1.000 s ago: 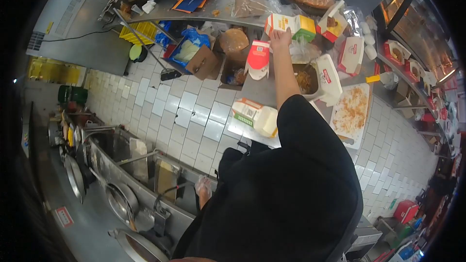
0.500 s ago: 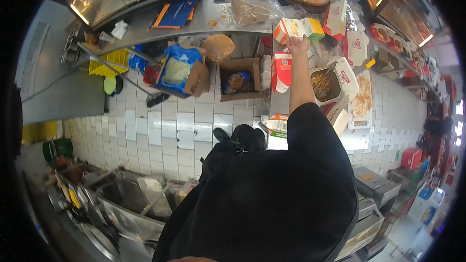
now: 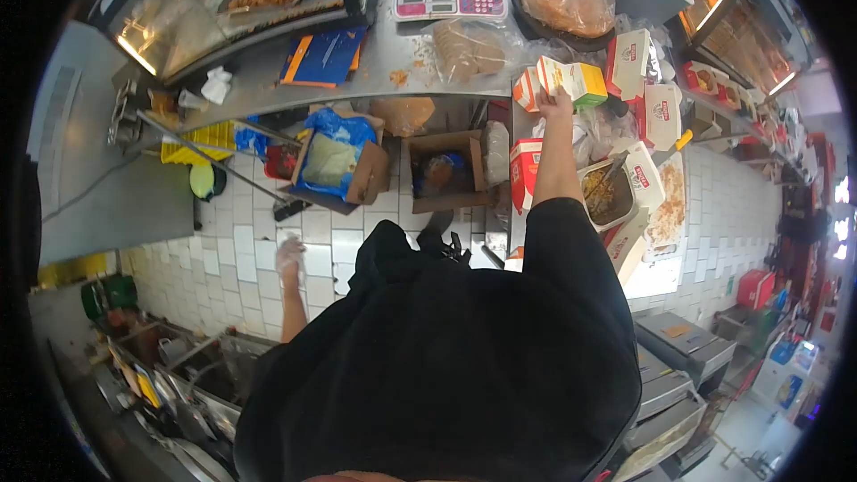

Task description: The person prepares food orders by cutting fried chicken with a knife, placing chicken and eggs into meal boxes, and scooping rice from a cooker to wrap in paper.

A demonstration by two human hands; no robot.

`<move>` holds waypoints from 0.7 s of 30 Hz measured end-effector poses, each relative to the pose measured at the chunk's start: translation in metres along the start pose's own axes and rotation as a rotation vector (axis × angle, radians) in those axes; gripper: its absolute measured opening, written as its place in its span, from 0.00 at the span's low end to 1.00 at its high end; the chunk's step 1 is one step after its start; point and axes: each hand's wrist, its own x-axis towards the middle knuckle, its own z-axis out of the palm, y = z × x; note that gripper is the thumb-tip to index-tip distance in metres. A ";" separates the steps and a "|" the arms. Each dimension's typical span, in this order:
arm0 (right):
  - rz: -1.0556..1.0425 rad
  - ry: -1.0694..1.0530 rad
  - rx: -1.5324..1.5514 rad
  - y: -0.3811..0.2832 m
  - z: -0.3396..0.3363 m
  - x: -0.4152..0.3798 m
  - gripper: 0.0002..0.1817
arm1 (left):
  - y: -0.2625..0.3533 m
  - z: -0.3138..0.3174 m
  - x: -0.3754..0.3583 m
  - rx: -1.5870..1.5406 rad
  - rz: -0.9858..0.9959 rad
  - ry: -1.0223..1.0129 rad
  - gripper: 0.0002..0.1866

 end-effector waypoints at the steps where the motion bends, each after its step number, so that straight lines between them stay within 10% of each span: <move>1: -0.063 0.026 -0.048 0.009 -0.007 0.006 0.16 | 0.008 0.014 0.005 0.397 -0.157 -0.008 0.16; 5: -0.158 -0.129 -0.001 0.019 0.001 -0.049 0.19 | -0.036 0.060 -0.001 0.159 -0.628 -0.031 0.16; 7: -0.221 -0.181 -0.078 0.023 0.010 -0.070 0.21 | -0.073 0.066 0.007 0.754 -0.775 -0.364 0.15; 8: -0.293 -0.186 -0.167 0.023 0.008 -0.072 0.22 | 0.032 0.093 -0.020 1.331 -0.352 -0.575 0.14; 10: -0.437 -0.199 -0.351 0.025 0.011 -0.079 0.25 | 0.028 0.098 -0.009 1.469 -0.433 -0.685 0.15; 16: -0.627 -0.293 -0.585 0.043 0.145 -0.188 0.26 | -0.005 0.098 0.078 0.609 -0.784 -0.196 0.19; 18: -0.356 -0.581 -0.397 0.039 0.176 -0.167 0.31 | -0.027 0.107 0.126 -0.027 -0.973 0.209 0.18; 21: -0.234 -0.747 -0.065 0.068 0.269 -0.170 0.30 | -0.023 0.109 0.198 -0.463 -0.862 0.034 0.15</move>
